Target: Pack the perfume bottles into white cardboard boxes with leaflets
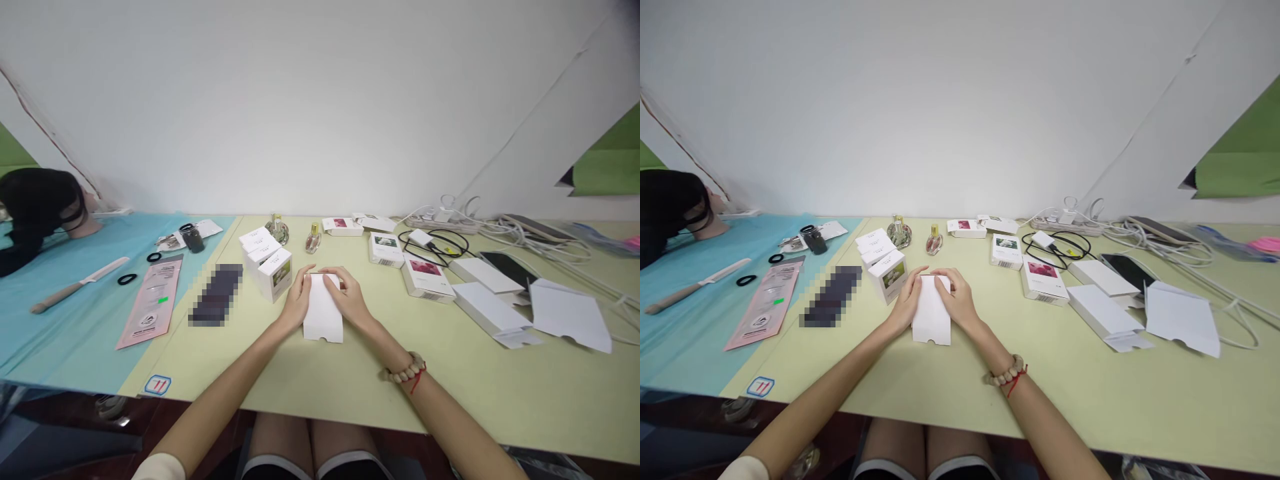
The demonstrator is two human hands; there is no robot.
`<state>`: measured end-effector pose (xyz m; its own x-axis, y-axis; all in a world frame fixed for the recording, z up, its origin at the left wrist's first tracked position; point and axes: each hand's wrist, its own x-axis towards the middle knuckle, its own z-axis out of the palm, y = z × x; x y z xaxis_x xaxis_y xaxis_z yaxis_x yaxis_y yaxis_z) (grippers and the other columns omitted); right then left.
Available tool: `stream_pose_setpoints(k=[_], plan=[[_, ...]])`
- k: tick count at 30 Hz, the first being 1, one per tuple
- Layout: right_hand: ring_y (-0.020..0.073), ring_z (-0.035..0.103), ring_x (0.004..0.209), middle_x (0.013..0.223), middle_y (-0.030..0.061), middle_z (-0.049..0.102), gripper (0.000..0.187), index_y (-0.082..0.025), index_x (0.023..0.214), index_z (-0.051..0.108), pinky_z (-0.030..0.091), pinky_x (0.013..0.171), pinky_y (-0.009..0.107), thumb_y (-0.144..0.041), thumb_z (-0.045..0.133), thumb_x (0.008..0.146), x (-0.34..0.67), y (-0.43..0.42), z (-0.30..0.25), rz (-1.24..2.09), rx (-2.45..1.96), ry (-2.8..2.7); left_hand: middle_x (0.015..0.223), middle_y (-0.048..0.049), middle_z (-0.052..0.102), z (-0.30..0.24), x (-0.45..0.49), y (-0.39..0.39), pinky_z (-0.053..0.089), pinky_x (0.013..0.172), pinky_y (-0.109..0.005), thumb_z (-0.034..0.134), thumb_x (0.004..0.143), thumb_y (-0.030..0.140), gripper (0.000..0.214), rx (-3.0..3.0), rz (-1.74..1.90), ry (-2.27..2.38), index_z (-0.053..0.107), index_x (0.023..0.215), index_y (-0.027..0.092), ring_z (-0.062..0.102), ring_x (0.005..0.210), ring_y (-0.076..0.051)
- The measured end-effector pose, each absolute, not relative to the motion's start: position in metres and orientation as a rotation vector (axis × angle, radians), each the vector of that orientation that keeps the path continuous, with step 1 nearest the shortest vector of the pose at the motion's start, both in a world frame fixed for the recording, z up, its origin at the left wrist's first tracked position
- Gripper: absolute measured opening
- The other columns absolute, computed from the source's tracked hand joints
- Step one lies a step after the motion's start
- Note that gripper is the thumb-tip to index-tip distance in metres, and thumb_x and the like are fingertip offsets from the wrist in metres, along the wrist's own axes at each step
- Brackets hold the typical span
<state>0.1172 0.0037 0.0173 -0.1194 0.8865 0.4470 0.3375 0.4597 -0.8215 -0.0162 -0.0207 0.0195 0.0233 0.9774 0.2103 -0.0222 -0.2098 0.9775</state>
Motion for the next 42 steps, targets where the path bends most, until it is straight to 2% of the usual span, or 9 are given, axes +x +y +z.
stream_pose_setpoints(k=[4, 7, 10, 15, 18, 23, 34, 40, 42], plan=[[0.0165, 0.058, 0.073, 0.1, 0.0056, 0.06, 0.026, -0.022, 0.097, 0.056, 0.045, 0.052, 0.026, -0.039, 0.046, 0.08, 0.116, 0.005, 0.016, 0.841, -1.072, -1.575, 0.119, -0.0032, 0.053, 0.022, -0.016, -0.021, 0.034, 0.096, -0.031, 0.036, 0.087, 0.046, 0.039, 1.241, 1.38, 1.078, 0.05, 0.117, 0.026, 0.048, 0.108, -0.02], [0.0182, 0.058, 0.084, 0.101, 0.0046, 0.058, 0.021, -0.023, 0.095, 0.055, 0.049, 0.064, 0.03, -0.037, 0.045, 0.082, 0.118, 0.004, 0.017, 0.658, -1.054, -1.643, 0.124, -0.0011, 0.05, 0.023, -0.016, -0.021, 0.03, 0.099, -0.029, 0.039, 0.087, 0.041, 0.033, 1.271, 1.453, 1.112, 0.052, 0.114, 0.027, 0.043, 0.115, -0.018], [0.0196, 0.056, 0.096, 0.11, 0.0031, 0.054, 0.021, -0.027, 0.092, 0.06, 0.046, 0.08, 0.035, -0.031, 0.041, 0.085, 0.121, 0.0, 0.02, 0.414, -1.092, -1.856, 0.122, -0.0013, 0.051, 0.023, -0.016, -0.021, 0.027, 0.101, -0.028, 0.039, 0.088, 0.037, 0.029, 1.34, 1.47, 1.118, 0.054, 0.109, 0.025, 0.041, 0.117, -0.017], [0.0199, 0.058, 0.09, 0.115, 0.0013, 0.053, 0.025, -0.032, 0.105, 0.058, 0.047, 0.075, 0.035, -0.034, 0.045, 0.083, 0.123, -0.003, 0.022, 0.27, -1.237, -1.953, 0.124, -0.0018, 0.05, 0.021, -0.017, -0.022, 0.029, 0.099, -0.028, 0.039, 0.087, 0.039, 0.031, 1.349, 1.446, 1.126, 0.051, 0.113, 0.026, 0.041, 0.118, -0.018], [0.0207, 0.056, 0.094, 0.11, 0.0036, 0.055, 0.023, -0.027, 0.099, 0.059, 0.045, 0.08, 0.036, -0.038, 0.048, 0.082, 0.122, 0.001, 0.019, 0.333, -1.201, -1.851, 0.127, -0.0016, 0.047, 0.019, -0.016, -0.022, 0.029, 0.099, -0.03, 0.038, 0.087, 0.042, 0.036, 1.353, 1.438, 1.166, 0.047, 0.119, 0.027, 0.04, 0.117, -0.019], [0.0199, 0.05, 0.104, 0.107, 0.006, 0.053, 0.023, -0.023, 0.089, 0.06, 0.041, 0.088, 0.037, -0.041, 0.046, 0.082, 0.122, 0.01, 0.011, 0.582, -1.1, -1.682, 0.117, -0.0031, 0.054, 0.014, -0.015, -0.017, 0.035, 0.092, -0.029, 0.034, 0.088, 0.043, 0.036, 1.346, 1.425, 1.161, 0.051, 0.114, 0.025, 0.048, 0.105, -0.019], [0.0191, 0.052, 0.094, 0.094, 0.0046, 0.056, 0.024, -0.021, 0.09, 0.056, 0.04, 0.085, 0.036, -0.041, 0.044, 0.084, 0.11, -0.001, 0.014, 0.563, -1.054, -1.581, 0.117, -0.0049, 0.052, 0.017, -0.011, -0.023, 0.037, 0.09, -0.028, 0.029, 0.09, 0.042, 0.034, 1.456, 1.395, 1.084, 0.044, 0.112, 0.021, 0.048, 0.106, -0.017], [0.0186, 0.054, 0.094, 0.101, 0.0048, 0.058, 0.028, -0.023, 0.106, 0.051, 0.042, 0.083, 0.035, -0.037, 0.048, 0.083, 0.111, -0.001, 0.015, 0.623, -1.034, -1.523, 0.119, -0.0049, 0.046, 0.012, -0.011, -0.024, 0.037, 0.091, -0.028, 0.035, 0.089, 0.041, 0.031, 1.562, 1.319, 1.116, 0.035, 0.114, 0.023, 0.047, 0.106, -0.015], [0.0187, 0.054, 0.094, 0.098, 0.0047, 0.059, 0.024, -0.023, 0.101, 0.056, 0.042, 0.085, 0.035, -0.037, 0.046, 0.084, 0.11, -0.002, 0.016, 0.605, -1.001, -1.574, 0.115, -0.0049, 0.047, 0.009, -0.011, -0.024, 0.037, 0.09, -0.028, 0.036, 0.088, 0.041, 0.03, 1.56, 1.323, 1.133, 0.033, 0.112, 0.023, 0.047, 0.104, -0.014]])
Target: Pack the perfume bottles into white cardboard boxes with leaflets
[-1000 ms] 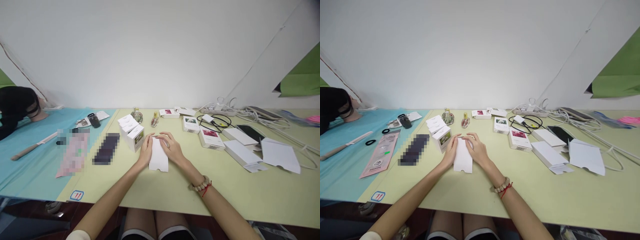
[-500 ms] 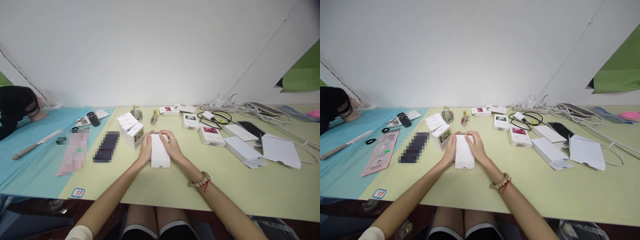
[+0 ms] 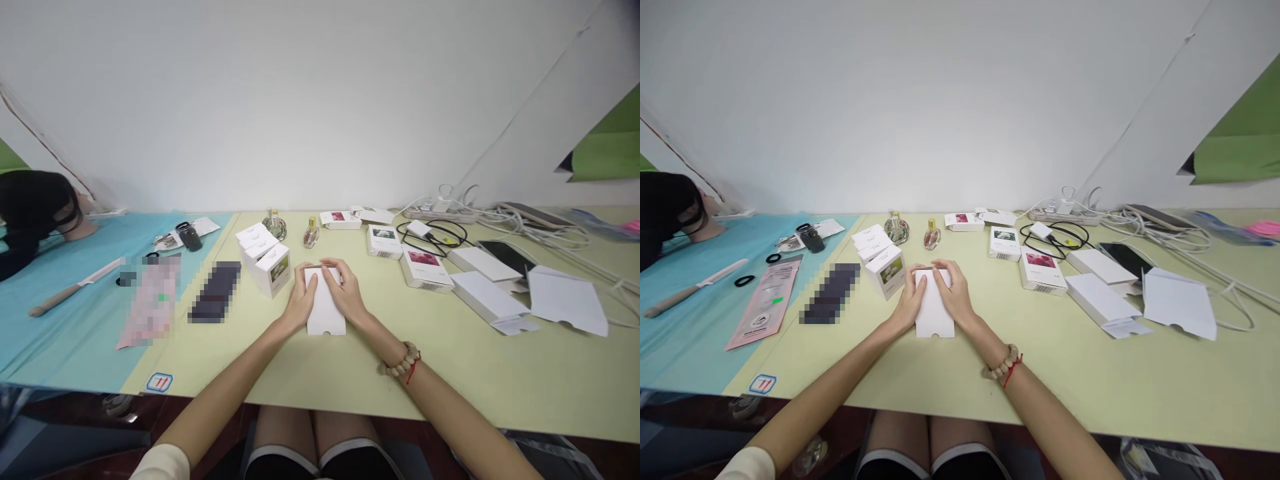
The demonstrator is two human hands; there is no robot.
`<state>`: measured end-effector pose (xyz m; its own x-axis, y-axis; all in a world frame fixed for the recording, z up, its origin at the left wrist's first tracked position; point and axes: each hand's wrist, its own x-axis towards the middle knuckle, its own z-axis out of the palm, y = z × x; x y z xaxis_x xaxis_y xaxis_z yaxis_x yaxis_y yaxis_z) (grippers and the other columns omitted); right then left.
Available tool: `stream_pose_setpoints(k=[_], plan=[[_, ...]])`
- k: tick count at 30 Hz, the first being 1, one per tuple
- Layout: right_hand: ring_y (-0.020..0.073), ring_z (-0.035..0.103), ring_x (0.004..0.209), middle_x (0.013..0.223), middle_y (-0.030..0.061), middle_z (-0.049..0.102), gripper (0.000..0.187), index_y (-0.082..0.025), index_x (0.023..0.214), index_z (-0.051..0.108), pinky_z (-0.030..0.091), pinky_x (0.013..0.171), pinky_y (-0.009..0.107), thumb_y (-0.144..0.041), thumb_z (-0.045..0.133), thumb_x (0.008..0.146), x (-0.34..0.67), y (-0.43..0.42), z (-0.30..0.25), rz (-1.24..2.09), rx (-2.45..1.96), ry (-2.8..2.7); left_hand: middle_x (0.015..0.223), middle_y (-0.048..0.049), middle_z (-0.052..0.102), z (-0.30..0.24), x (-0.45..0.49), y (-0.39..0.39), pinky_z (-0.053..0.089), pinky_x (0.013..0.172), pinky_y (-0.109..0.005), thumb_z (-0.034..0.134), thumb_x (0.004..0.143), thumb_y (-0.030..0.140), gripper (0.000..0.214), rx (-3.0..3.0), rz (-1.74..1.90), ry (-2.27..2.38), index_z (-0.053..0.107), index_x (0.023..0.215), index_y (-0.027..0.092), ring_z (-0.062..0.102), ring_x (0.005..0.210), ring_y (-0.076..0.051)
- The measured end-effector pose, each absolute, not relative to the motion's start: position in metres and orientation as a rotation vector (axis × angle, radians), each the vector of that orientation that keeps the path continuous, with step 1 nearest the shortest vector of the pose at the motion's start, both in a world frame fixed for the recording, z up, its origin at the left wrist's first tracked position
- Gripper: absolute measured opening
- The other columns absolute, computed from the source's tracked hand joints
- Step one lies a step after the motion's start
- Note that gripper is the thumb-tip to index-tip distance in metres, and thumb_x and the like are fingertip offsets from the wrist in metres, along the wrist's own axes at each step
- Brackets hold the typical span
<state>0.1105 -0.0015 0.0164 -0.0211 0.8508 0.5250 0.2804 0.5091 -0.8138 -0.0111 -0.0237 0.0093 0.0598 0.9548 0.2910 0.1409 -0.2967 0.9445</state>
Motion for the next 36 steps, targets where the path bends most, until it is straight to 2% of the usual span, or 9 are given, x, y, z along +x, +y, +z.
stream_pose_setpoints(k=[3, 7, 11, 16, 21, 26, 33, 36], plan=[[0.0188, 0.055, 0.093, 0.093, 0.0047, 0.06, 0.023, -0.022, 0.089, 0.061, 0.041, 0.086, 0.035, -0.037, 0.044, 0.085, 0.1097, -0.0014, 0.0177, 0.588, -0.971, -1.626, 0.108, -0.0043, 0.049, 0.0068, -0.0119, -0.0225, 0.039, 0.084, -0.028, 0.037, 0.087, 0.043, 0.032, 1.513, 1.305, 1.164, 0.031, 0.111, 0.024, 0.05, 0.096, -0.014], [0.0184, 0.056, 0.09, 0.094, 0.0045, 0.06, 0.021, -0.021, 0.093, 0.057, 0.044, 0.081, 0.034, -0.038, 0.048, 0.083, 0.1104, 0.0, 0.018, 0.58, -1.026, -1.537, 0.094, -0.0022, 0.05, 0.0076, -0.0118, -0.0206, 0.042, 0.071, -0.025, 0.029, 0.089, 0.046, 0.029, 1.427, 1.31, 1.157, 0.035, 0.107, 0.023, 0.05, 0.081, -0.013], [0.0197, 0.054, 0.099, 0.105, 0.0048, 0.056, 0.018, -0.023, 0.088, 0.06, 0.043, 0.084, 0.035, -0.037, 0.051, 0.081, 0.1135, -0.0009, 0.02, 0.406, -1.048, -1.675, 0.101, -0.004, 0.051, 0.0099, -0.0108, -0.0189, 0.041, 0.081, -0.026, 0.026, 0.09, 0.043, 0.029, 1.436, 1.411, 1.155, 0.041, 0.103, 0.022, 0.05, 0.092, -0.014], [0.0186, 0.057, 0.097, 0.123, 0.0008, 0.049, 0.022, -0.031, 0.098, 0.062, 0.047, 0.079, 0.033, -0.038, 0.05, 0.082, 0.1148, -0.0059, 0.0217, 0.239, -1.19, -1.871, 0.11, -0.0057, 0.051, 0.0114, -0.0105, -0.0193, 0.036, 0.093, -0.029, 0.029, 0.091, 0.039, 0.027, 1.489, 1.469, 1.13, 0.043, 0.106, 0.021, 0.047, 0.106, -0.015], [0.0188, 0.06, 0.088, 0.118, 0.0015, 0.053, 0.025, -0.027, 0.098, 0.059, 0.048, 0.068, 0.032, -0.042, 0.051, 0.08, 0.1144, -0.0081, 0.0233, 0.079, -1.35, -1.837, 0.112, -0.0054, 0.052, 0.0119, -0.0106, -0.0212, 0.038, 0.091, -0.029, 0.028, 0.091, 0.04, 0.029, 1.499, 1.426, 1.141, 0.042, 0.109, 0.022, 0.049, 0.105, -0.015], [0.018, 0.061, 0.084, 0.115, 0.0013, 0.054, 0.025, -0.026, 0.092, 0.06, 0.045, 0.057, 0.029, -0.045, 0.051, 0.079, 0.1156, -0.0075, 0.0251, -0.051, -1.46, -1.802, 0.112, -0.0048, 0.052, 0.0106, -0.0108, -0.0212, 0.039, 0.088, -0.029, 0.025, 0.091, 0.044, 0.033, 1.478, 1.394, 1.175, 0.043, 0.11, 0.023, 0.049, 0.103, -0.016], [0.0165, 0.06, 0.083, 0.117, 0.0016, 0.052, 0.025, -0.026, 0.086, 0.064, 0.043, 0.055, 0.027, -0.044, 0.047, 0.081, 0.1175, -0.0065, 0.0262, -0.068, -1.454, -1.767, 0.108, -0.005, 0.053, 0.0116, -0.0108, -0.0221, 0.04, 0.083, -0.028, 0.027, 0.09, 0.045, 0.034, 1.467, 1.354, 1.257, 0.041, 0.111, 0.023, 0.051, 0.098, -0.016], [0.0166, 0.06, 0.081, 0.118, 0.0031, 0.051, 0.025, -0.024, 0.084, 0.063, 0.045, 0.058, 0.029, -0.045, 0.05, 0.079, 0.1193, -0.0043, 0.0263, 0.028, -1.427, -1.721, 0.103, -0.0047, 0.053, 0.0105, -0.0105, -0.0224, 0.042, 0.077, -0.027, 0.028, 0.089, 0.045, 0.034, 1.465, 1.319, 1.255, 0.038, 0.112, 0.023, 0.052, 0.091, -0.015]])
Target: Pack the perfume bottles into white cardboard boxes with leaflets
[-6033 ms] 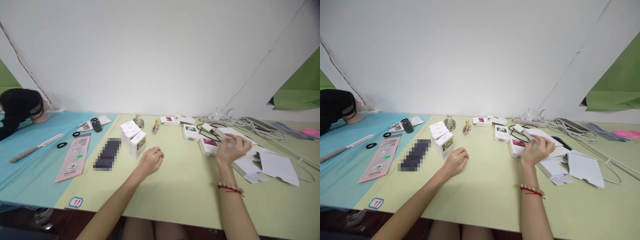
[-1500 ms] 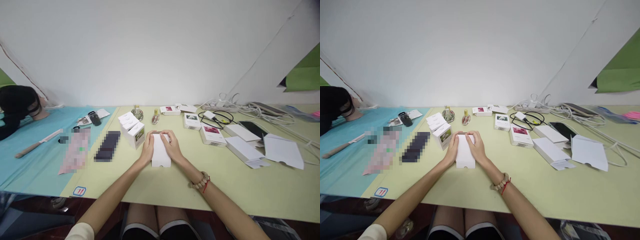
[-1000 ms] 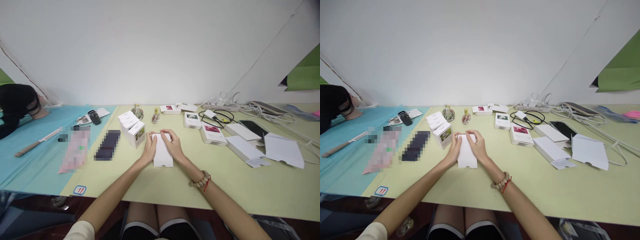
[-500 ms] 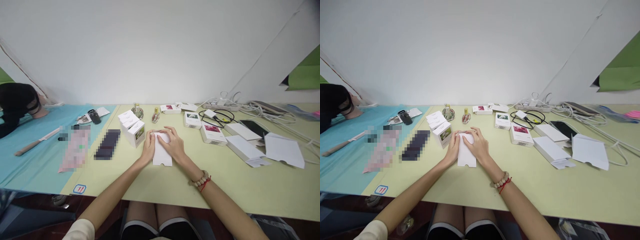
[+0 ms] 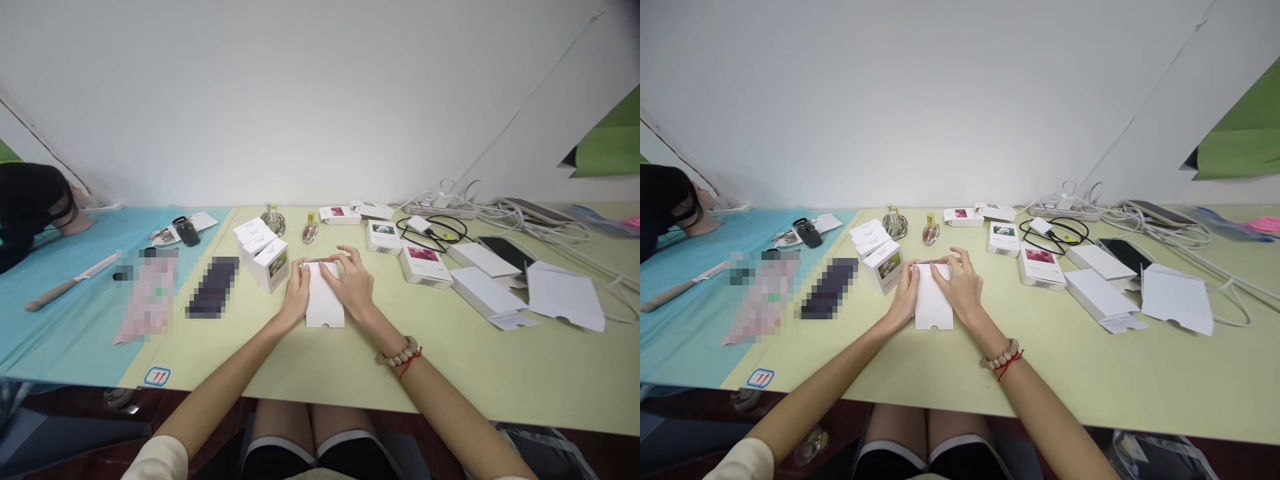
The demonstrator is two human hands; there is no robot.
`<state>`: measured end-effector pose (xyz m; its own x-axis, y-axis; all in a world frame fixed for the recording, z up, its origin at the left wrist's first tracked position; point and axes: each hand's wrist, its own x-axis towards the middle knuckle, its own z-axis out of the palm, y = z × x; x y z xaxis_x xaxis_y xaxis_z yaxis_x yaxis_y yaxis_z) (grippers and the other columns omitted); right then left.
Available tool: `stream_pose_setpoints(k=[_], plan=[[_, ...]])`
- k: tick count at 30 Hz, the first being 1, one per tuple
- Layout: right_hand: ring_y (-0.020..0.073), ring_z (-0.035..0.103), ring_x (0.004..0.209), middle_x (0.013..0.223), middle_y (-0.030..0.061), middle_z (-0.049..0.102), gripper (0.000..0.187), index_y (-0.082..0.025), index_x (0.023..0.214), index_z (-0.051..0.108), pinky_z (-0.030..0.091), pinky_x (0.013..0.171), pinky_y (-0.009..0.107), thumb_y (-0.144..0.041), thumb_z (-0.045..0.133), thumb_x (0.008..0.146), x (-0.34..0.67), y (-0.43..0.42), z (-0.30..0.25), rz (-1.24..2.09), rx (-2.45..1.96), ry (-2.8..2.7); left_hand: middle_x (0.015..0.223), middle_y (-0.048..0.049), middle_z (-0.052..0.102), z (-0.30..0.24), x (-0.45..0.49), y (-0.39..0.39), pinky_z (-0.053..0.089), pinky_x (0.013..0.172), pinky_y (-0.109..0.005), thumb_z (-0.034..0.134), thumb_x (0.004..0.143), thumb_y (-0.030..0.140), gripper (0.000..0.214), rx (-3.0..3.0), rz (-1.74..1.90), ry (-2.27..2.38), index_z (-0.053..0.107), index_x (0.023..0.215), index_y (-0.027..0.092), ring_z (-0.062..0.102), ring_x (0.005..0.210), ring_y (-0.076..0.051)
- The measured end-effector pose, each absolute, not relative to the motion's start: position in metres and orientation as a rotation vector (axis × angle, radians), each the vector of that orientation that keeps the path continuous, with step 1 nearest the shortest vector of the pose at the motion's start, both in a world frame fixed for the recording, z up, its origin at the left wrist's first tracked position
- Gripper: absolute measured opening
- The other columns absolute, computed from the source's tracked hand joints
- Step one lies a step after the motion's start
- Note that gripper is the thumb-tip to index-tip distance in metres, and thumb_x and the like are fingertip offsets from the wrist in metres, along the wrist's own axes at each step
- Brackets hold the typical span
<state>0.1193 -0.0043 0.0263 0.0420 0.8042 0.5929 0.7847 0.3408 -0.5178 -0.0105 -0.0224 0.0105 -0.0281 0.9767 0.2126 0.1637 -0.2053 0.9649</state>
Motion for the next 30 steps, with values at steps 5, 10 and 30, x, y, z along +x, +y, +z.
stream_pose_setpoints(k=[5, 10, 30], plan=[[0.0202, 0.057, 0.092, 0.11, 0.0077, 0.053, 0.026, -0.021, 0.076, 0.06, 0.049, 0.062, 0.03, -0.044, 0.051, 0.078, 0.119, 0.0, 0.023, 0.338, -1.217, -1.646, 0.09, -0.0029, 0.054, 0.01, -0.009, -0.024, 0.042, 0.067, -0.026, 0.037, 0.087, 0.044, 0.033, 1.472, 1.245, 1.242, 0.031, 0.111, 0.021, 0.053, 0.077, -0.014], [0.0178, 0.059, 0.084, 0.107, 0.0049, 0.056, 0.023, -0.022, 0.075, 0.063, 0.046, 0.068, 0.031, -0.042, 0.051, 0.079, 0.116, -0.003, 0.022, 0.22, -1.22, -1.718, 0.083, -0.0005, 0.053, 0.013, -0.009, -0.026, 0.04, 0.063, -0.024, 0.034, 0.087, 0.045, 0.029, 1.468, 1.208, 1.248, 0.032, 0.105, 0.022, 0.051, 0.07, -0.013], [0.0204, 0.054, 0.096, 0.101, 0.0054, 0.056, 0.024, -0.022, 0.081, 0.057, 0.046, 0.074, 0.034, -0.042, 0.045, 0.083, 0.113, -0.002, 0.021, 0.475, -1.12, -1.639, 0.118, -0.0061, 0.049, 0.017, -0.008, -0.027, 0.035, 0.093, -0.03, 0.033, 0.09, 0.038, 0.029, 1.603, 1.389, 1.215, 0.039, 0.114, 0.023, 0.047, 0.108, -0.016]])
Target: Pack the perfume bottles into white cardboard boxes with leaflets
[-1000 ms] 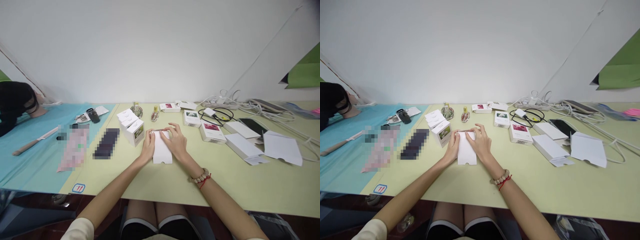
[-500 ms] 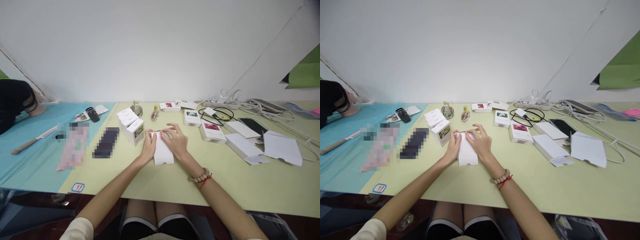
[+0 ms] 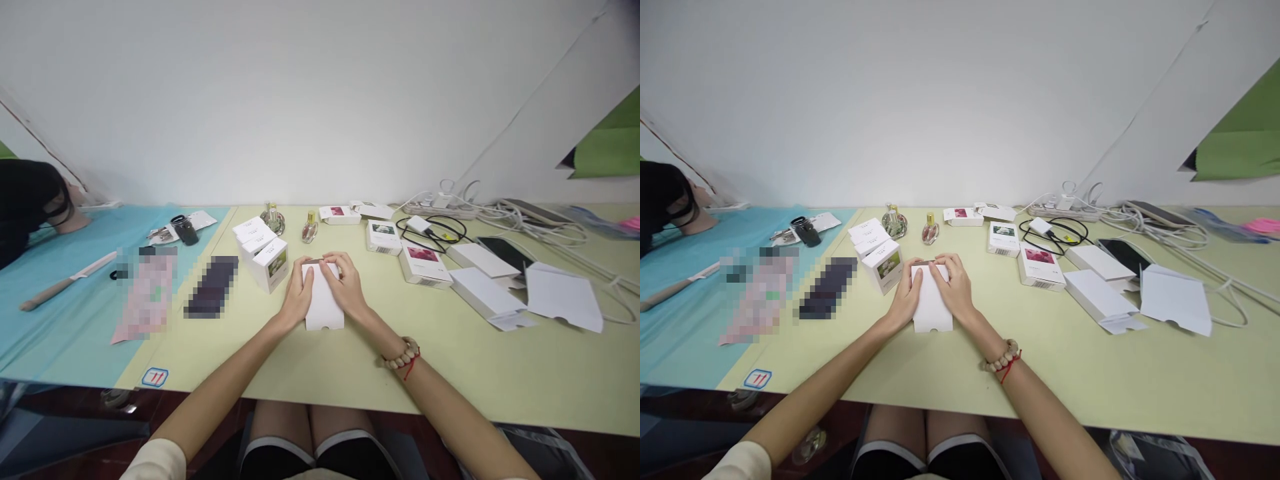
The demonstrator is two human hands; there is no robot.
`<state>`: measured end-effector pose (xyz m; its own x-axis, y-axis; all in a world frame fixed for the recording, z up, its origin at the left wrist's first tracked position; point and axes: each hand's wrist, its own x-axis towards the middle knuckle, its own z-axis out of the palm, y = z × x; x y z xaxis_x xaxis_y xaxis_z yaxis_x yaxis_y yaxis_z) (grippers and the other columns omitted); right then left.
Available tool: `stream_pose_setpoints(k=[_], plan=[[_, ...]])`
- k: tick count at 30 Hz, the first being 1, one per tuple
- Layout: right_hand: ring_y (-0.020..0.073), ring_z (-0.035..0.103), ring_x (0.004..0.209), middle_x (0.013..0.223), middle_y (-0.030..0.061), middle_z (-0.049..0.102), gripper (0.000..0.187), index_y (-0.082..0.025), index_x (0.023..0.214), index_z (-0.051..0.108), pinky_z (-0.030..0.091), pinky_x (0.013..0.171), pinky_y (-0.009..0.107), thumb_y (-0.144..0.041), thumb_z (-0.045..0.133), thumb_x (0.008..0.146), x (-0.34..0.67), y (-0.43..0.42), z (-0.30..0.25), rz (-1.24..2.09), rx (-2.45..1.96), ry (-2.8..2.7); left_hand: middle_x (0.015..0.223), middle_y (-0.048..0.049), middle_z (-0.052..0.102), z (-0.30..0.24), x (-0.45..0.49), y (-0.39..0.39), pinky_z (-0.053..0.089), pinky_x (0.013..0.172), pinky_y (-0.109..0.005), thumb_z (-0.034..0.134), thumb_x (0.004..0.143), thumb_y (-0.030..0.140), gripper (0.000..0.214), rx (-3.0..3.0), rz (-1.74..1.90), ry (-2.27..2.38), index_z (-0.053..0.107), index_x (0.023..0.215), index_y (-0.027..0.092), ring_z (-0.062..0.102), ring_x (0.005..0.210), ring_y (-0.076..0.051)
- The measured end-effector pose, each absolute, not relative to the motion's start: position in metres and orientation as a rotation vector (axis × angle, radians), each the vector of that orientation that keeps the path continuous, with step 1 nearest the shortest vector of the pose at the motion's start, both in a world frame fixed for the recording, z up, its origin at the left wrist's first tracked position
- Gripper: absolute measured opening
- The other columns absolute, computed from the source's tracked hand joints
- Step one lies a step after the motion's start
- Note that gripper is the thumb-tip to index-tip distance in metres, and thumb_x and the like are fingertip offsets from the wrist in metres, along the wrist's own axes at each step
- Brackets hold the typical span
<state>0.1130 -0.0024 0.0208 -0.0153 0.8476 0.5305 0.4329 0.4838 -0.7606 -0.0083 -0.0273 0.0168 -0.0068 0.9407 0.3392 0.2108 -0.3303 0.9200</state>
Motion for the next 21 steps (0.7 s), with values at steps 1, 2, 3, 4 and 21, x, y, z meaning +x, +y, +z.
stream_pose_setpoints(k=[1, 2, 3, 4, 21], plan=[[0.0202, 0.054, 0.096, 0.098, 0.0054, 0.057, 0.023, -0.022, 0.082, 0.057, 0.045, 0.076, 0.034, -0.042, 0.044, 0.084, 0.1119, -0.0027, 0.0203, 0.488, -1.1, -1.637, 0.115, -0.0063, 0.05, 0.0165, -0.0085, -0.027, 0.037, 0.091, -0.03, 0.033, 0.09, 0.038, 0.029, 1.591, 1.379, 1.214, 0.038, 0.113, 0.022, 0.048, 0.105, -0.016], [0.0201, 0.054, 0.095, 0.096, 0.0055, 0.057, 0.023, -0.022, 0.083, 0.056, 0.045, 0.078, 0.035, -0.041, 0.044, 0.084, 0.111, -0.0031, 0.0199, 0.499, -1.082, -1.636, 0.113, -0.0064, 0.051, 0.0163, -0.0087, -0.0268, 0.038, 0.089, -0.03, 0.034, 0.09, 0.038, 0.028, 1.581, 1.37, 1.214, 0.038, 0.112, 0.022, 0.049, 0.103, -0.016], [0.0199, 0.054, 0.093, 0.094, 0.0054, 0.057, 0.022, -0.022, 0.084, 0.056, 0.044, 0.079, 0.035, -0.04, 0.044, 0.084, 0.1104, -0.0034, 0.0197, 0.505, -1.066, -1.636, 0.112, -0.0064, 0.051, 0.016, -0.0089, -0.0267, 0.039, 0.088, -0.03, 0.034, 0.089, 0.038, 0.028, 1.573, 1.365, 1.213, 0.037, 0.112, 0.022, 0.05, 0.101, -0.016], [0.0196, 0.054, 0.092, 0.092, 0.0053, 0.057, 0.022, -0.022, 0.084, 0.056, 0.044, 0.08, 0.035, -0.04, 0.044, 0.085, 0.1099, -0.0037, 0.0196, 0.505, -1.053, -1.635, 0.111, -0.0064, 0.05, 0.0158, -0.0091, -0.0267, 0.039, 0.087, -0.03, 0.034, 0.089, 0.038, 0.027, 1.57, 1.365, 1.21, 0.037, 0.111, 0.022, 0.05, 0.1, -0.016], [0.0183, 0.056, 0.082, 0.084, 0.0034, 0.06, 0.021, -0.021, 0.082, 0.056, 0.044, 0.079, 0.034, -0.039, 0.046, 0.082, 0.1078, -0.0051, 0.02, 0.517, -1.079, -1.561, 0.105, -0.0049, 0.054, 0.018, -0.0081, -0.0299, 0.039, 0.085, -0.03, 0.034, 0.089, 0.038, 0.026, 1.626, 1.287, 1.137, 0.043, 0.107, 0.022, 0.052, 0.097, -0.016]])
